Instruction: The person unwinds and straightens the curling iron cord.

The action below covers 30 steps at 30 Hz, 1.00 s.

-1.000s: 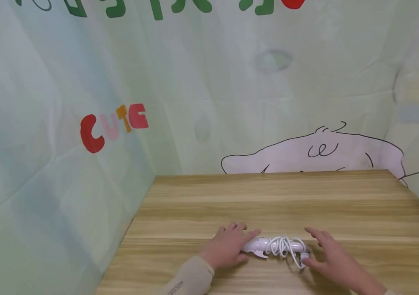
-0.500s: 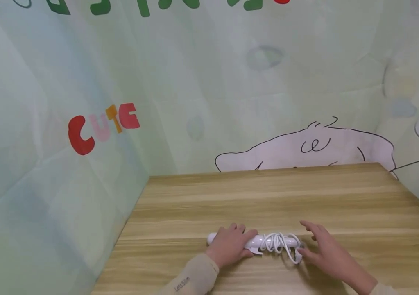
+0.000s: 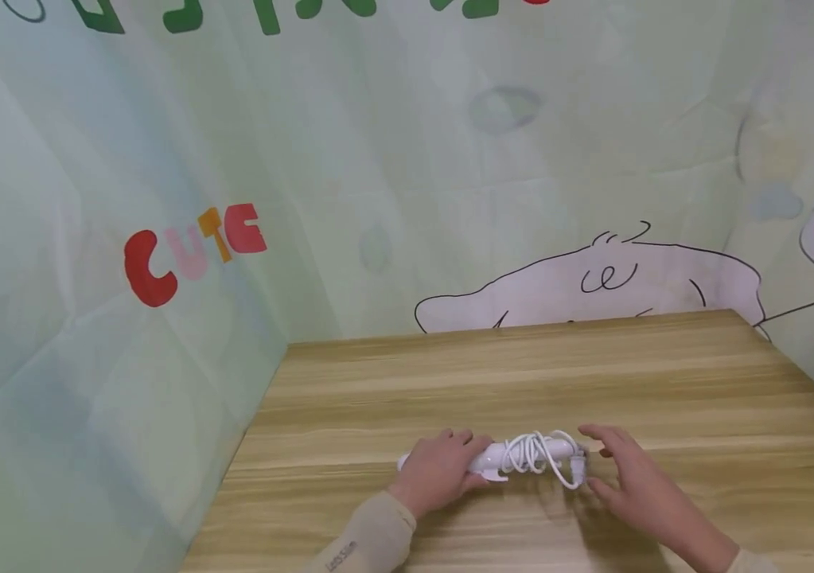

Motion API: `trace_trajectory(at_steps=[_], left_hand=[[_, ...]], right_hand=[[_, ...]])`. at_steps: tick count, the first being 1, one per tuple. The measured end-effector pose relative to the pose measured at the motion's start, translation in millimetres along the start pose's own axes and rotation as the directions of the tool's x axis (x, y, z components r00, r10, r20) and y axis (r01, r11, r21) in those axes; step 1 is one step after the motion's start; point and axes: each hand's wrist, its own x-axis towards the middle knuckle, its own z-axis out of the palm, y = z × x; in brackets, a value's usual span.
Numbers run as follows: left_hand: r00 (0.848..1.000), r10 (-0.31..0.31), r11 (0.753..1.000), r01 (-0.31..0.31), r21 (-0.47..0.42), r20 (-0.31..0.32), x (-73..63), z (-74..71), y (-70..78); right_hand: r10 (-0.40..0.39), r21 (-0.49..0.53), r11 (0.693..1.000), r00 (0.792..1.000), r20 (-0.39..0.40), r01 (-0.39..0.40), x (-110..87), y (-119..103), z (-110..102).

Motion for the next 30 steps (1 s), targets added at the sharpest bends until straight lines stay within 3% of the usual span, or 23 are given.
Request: trace_trajectory(at_steps=[3,7,10,13,20,25,30], left_hand=[[1.000,-0.011,1.000,0.010,-0.023,-0.030,-0.9,-4.8,-4.5],[0.998,-0.015,0.999,0.012,-0.049,-0.055,-2.9,-12.0,-8.4],[0.998,-0.006,0.998,0.002,-0.070,-0.064,-5.5,-17.1,-9.2],[0.998,0.006,0.997,-0.011,-0.079,-0.062,-8.2,-19.4,-8.1],[0.999,0.016,0.999,-0.018,-0.033,-0.048,-10.7,-17.7,-5.2],[0.999,0.005,1.000,-0.004,0.011,-0.048,-11.0,-18.3,-5.1],[0.998,0.043,0.996,-0.039,0.079,-0.042,-11.8,-20.6,-1.3]], right_hand=[[-0.140,-0.076,0.988,0.985,-0.098,0.133,3.8,-5.8,3.9],[-0.317,-0.163,0.943,0.931,-0.182,0.289,9.0,-11.5,10.4],[-0.375,-0.188,0.923,0.899,-0.227,0.337,14.3,-16.1,15.3],[-0.385,-0.199,0.918,0.887,-0.256,0.342,19.7,-21.1,18.7],[-0.392,-0.185,0.917,0.887,-0.244,0.354,22.7,-28.8,20.2],[-0.375,-0.198,0.921,0.904,-0.204,0.337,20.4,-32.4,18.2],[-0.365,-0.266,0.910,0.918,-0.152,0.318,19.0,-36.5,9.6]])
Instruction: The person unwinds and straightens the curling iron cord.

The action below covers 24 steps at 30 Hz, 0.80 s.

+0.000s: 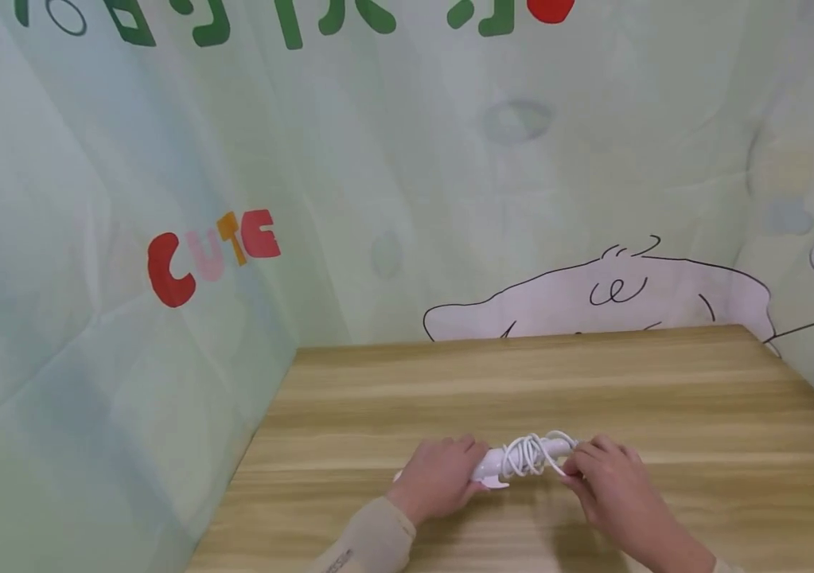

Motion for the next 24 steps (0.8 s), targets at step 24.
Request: trace_trajectory(at_steps=[24], left_hand=[[0.935,0.308,0.887,-0.349,-0.302,-0.175,-32.8,-39.1,12.3]], right_hand=[[-0.056,-0.045,0.997,0.992,0.115,0.062,-2.4,83.9,8.5]])
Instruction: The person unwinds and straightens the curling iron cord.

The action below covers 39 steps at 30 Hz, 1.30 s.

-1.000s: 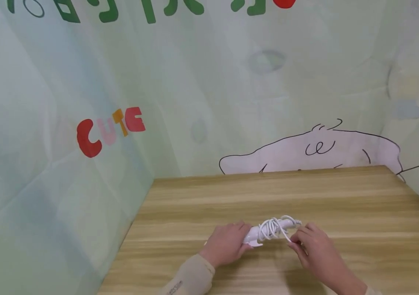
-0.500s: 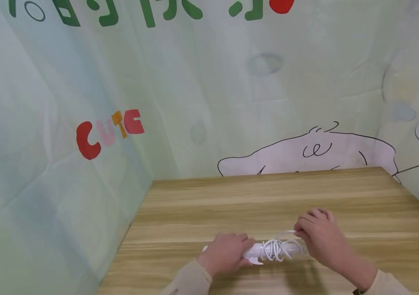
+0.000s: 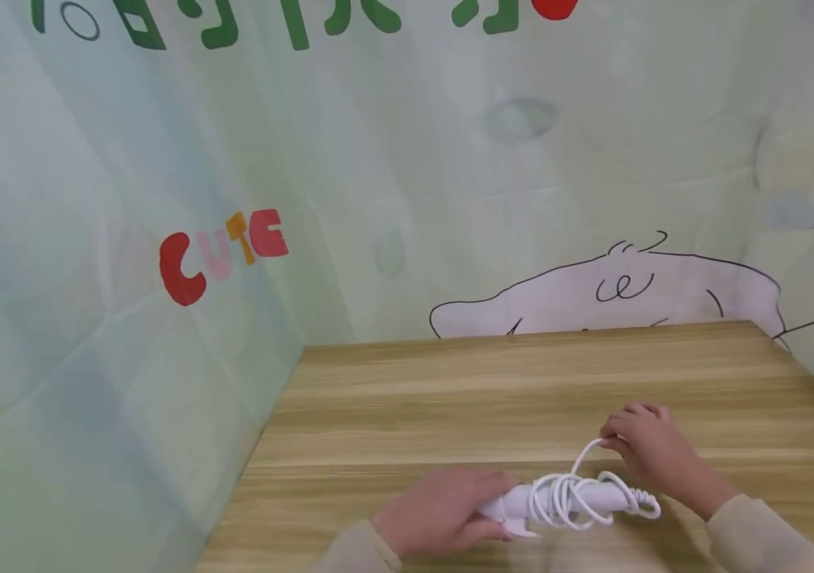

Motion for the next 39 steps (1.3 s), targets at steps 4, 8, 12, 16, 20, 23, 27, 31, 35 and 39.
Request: trace_trajectory(at_steps=[4,8,12,16,20,23,27,31,35,39], left_hand=[[0.996,-0.085,0.996,0.084,-0.037,-0.026,2.8,-14.1,-0.6],[0.987,-0.159,0.987,0.159,0.007,-0.038,4.3,-23.9,-4.6],[0.975,-0.220,0.974,0.221,0.057,-0.020,10.5,-29.4,-5.5],[0.965,-0.260,0.961,0.257,0.098,0.016,14.0,-28.9,-3.7],[0.965,-0.263,0.956,0.258,0.142,0.017,16.5,-25.6,-2.1],[0.966,-0.258,0.954,0.254,0.161,0.005,18.9,-23.9,-1.0],[0.965,-0.262,0.955,0.259,0.145,-0.003,19.3,-23.8,0.3],[0.961,-0.275,0.949,0.273,0.154,-0.012,16.4,-26.0,-0.8],[0.950,-0.310,0.933,0.310,0.185,-0.028,9.7,-26.8,-4.3],[0.955,-0.293,0.915,0.291,0.280,-0.036,5.4,-19.7,-6.5]], right_hand=[[-0.101,-0.079,0.992,0.995,-0.013,0.100,-17.5,-0.3,21.4],[-0.118,-0.117,0.986,0.993,-0.012,0.115,-22.7,-12.7,31.0],[-0.081,-0.124,0.988,0.995,0.059,0.088,-23.1,-29.2,30.2],[-0.080,-0.061,0.995,0.996,0.039,0.082,-19.3,-58.2,28.4],[-0.068,0.157,0.983,0.986,-0.154,0.092,-5.8,-90.7,27.8],[-0.013,0.299,0.948,0.953,-0.302,0.108,2.8,-108.0,29.1],[0.082,0.374,0.924,0.910,-0.407,0.084,7.0,-119.8,30.8],[0.139,0.399,0.916,0.906,-0.400,0.036,7.7,-122.4,24.3],[0.120,0.391,0.920,0.927,-0.355,0.031,7.0,-122.7,12.3],[0.027,0.344,0.935,0.944,-0.328,0.092,8.0,-123.2,-3.5]])
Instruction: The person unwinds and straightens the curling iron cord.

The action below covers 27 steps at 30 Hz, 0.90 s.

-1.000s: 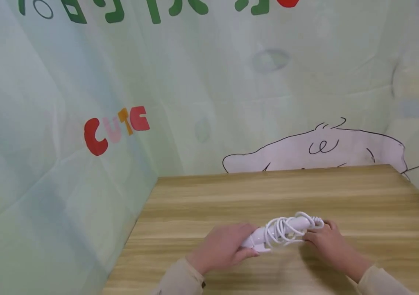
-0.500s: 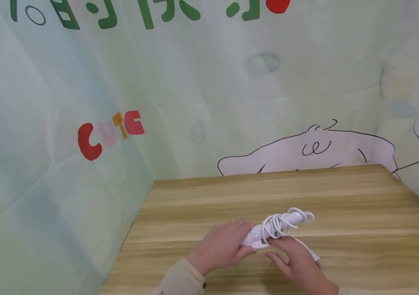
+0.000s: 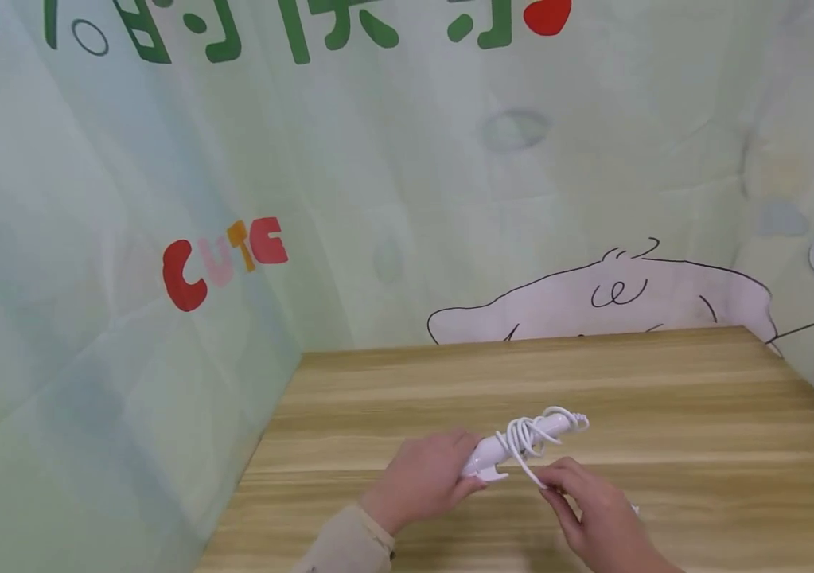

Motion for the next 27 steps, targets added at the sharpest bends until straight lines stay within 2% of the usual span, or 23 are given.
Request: trace_trajectory(at_steps=[4,7,10,14,16,19,24,27], left_hand=[[1.000,0.016,0.997,-0.017,0.075,0.015,-5.4,9.8,3.7],[0.999,0.019,0.996,-0.023,0.089,0.050,-9.1,13.4,7.0],[0.995,0.035,0.993,-0.045,0.107,0.095,-8.5,14.3,10.5],[0.987,0.075,0.990,-0.091,0.111,0.140,-8.1,13.5,14.5],[0.984,0.119,0.983,-0.135,0.122,0.136,-10.5,13.4,15.4],[0.974,0.200,0.965,-0.214,0.150,0.103,-15.5,13.3,16.2],[0.955,0.292,0.943,-0.296,0.153,0.048,-21.5,9.3,18.8],[0.949,0.316,0.940,-0.316,0.128,0.024,-23.7,2.8,21.5]], right_hand=[[-0.087,0.001,0.996,0.993,0.083,0.087,14.4,-3.2,-11.7],[-0.128,0.008,0.992,0.982,0.142,0.128,32.0,-0.4,-20.3],[-0.135,0.005,0.991,0.968,0.210,0.137,49.8,6.2,-31.6],[-0.142,0.004,0.989,0.940,0.310,0.148,67.8,17.0,-41.9],[-0.149,0.027,0.989,0.924,0.354,0.149,74.8,22.7,-42.5],[-0.151,0.056,0.989,0.911,0.383,0.140,82.9,31.5,-39.2],[-0.194,0.119,0.980,0.916,0.352,0.162,92.6,49.1,-29.6],[-0.170,0.127,0.983,0.924,0.344,0.134,96.5,60.3,-27.0]])
